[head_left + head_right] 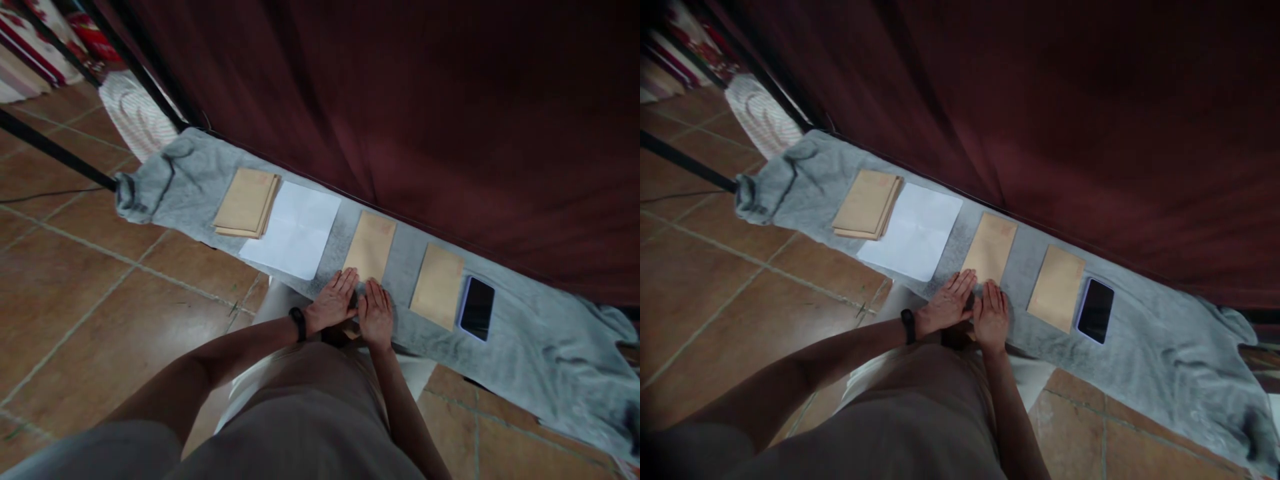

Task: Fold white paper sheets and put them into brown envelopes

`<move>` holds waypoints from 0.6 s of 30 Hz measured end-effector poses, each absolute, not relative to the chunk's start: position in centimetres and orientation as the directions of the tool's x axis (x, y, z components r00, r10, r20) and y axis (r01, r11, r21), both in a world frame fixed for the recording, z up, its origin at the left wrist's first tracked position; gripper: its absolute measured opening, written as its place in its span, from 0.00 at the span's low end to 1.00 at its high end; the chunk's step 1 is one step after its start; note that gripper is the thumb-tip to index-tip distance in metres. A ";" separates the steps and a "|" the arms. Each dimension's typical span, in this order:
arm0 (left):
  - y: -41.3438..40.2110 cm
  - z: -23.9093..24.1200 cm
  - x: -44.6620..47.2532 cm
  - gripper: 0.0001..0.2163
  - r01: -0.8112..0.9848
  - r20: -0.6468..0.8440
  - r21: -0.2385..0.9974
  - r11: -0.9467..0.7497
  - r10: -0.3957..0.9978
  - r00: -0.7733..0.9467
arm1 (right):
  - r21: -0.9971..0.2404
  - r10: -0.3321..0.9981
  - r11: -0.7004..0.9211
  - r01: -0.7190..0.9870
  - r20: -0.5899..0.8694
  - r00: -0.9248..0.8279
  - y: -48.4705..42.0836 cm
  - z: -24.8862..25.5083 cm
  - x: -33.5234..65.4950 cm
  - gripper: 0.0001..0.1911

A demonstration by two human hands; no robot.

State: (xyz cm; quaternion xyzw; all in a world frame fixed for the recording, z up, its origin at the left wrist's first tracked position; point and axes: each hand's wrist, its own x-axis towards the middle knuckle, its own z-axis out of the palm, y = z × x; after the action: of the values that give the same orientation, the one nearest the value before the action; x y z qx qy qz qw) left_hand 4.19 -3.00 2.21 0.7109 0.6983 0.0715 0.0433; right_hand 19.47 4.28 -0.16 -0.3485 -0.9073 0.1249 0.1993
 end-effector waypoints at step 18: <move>-3.7 1.5 4.0 0.43 0.986 0.063 0.127 0.111 0.991 -0.119 | -0.279 0.708 0.707 0.651 0.294 -0.643 4.3 0.0 19.6 0.24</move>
State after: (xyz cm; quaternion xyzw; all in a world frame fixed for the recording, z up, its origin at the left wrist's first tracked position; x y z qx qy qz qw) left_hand 4.04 -3.68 1.51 0.6633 0.7450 0.0685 0.0187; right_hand 19.55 4.26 -0.01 -0.3759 -0.9033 0.0738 0.1933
